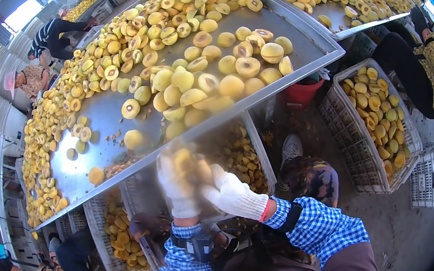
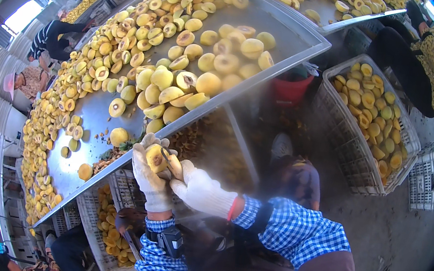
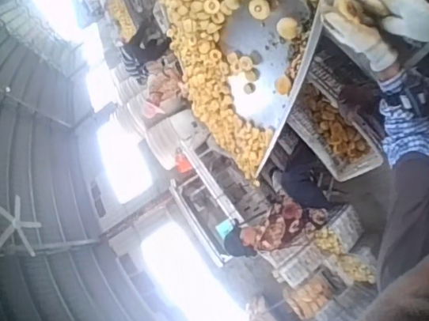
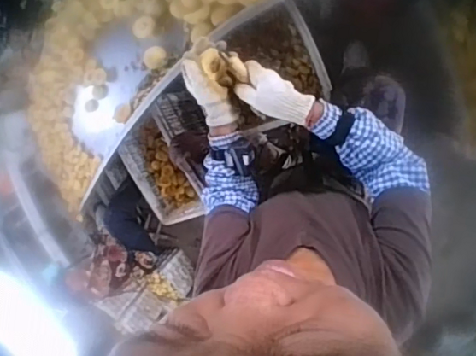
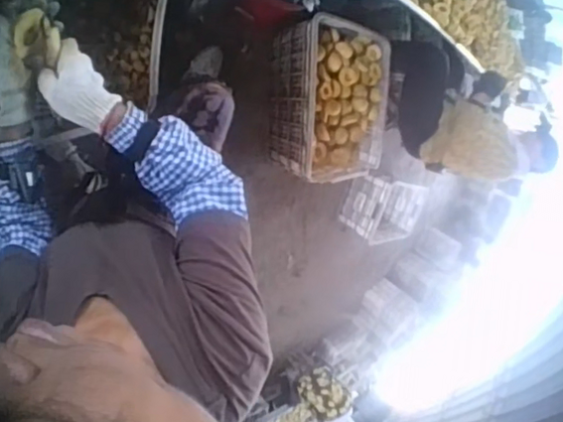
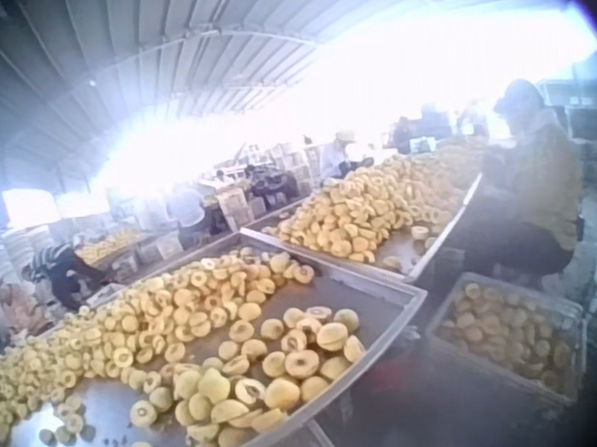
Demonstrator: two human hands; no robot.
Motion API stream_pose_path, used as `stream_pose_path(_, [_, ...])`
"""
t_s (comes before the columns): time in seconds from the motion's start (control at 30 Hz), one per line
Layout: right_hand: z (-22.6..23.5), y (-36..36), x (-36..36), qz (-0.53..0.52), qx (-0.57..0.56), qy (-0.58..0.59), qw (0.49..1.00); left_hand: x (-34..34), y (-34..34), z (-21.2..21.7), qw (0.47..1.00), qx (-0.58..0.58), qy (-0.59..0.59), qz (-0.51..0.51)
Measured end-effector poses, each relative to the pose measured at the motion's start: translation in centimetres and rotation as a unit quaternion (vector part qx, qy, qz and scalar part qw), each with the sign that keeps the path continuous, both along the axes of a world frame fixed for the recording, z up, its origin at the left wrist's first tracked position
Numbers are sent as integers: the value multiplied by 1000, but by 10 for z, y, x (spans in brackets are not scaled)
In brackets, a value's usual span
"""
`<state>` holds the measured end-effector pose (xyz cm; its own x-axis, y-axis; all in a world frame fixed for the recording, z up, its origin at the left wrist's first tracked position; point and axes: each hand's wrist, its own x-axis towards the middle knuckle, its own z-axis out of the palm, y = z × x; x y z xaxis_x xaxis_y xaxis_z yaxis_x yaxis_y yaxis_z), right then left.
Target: The person picks up halved yellow fruit from a stainless steel table, removes the pit using a small tool, and places the fruit into a crate while discarding the pits into a bin beneath the table.
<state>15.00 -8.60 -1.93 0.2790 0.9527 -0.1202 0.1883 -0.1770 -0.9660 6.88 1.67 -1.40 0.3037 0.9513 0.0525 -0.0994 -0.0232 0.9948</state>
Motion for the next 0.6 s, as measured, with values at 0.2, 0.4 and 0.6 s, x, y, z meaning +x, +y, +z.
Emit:
stream_pose_path(0.2, [-9,1,0,12,4,-30,999,13,-6,3,995,-58,-67,40])
stream_pose_path(0.4, [8,-3,0,46,-43,4,998,4,6,0,989,-139,-56,-14])
stream_pose_path(0.6, [-16,-4,-5,72,-8,-59,996,13,-5,2,998,-56,-26,32])
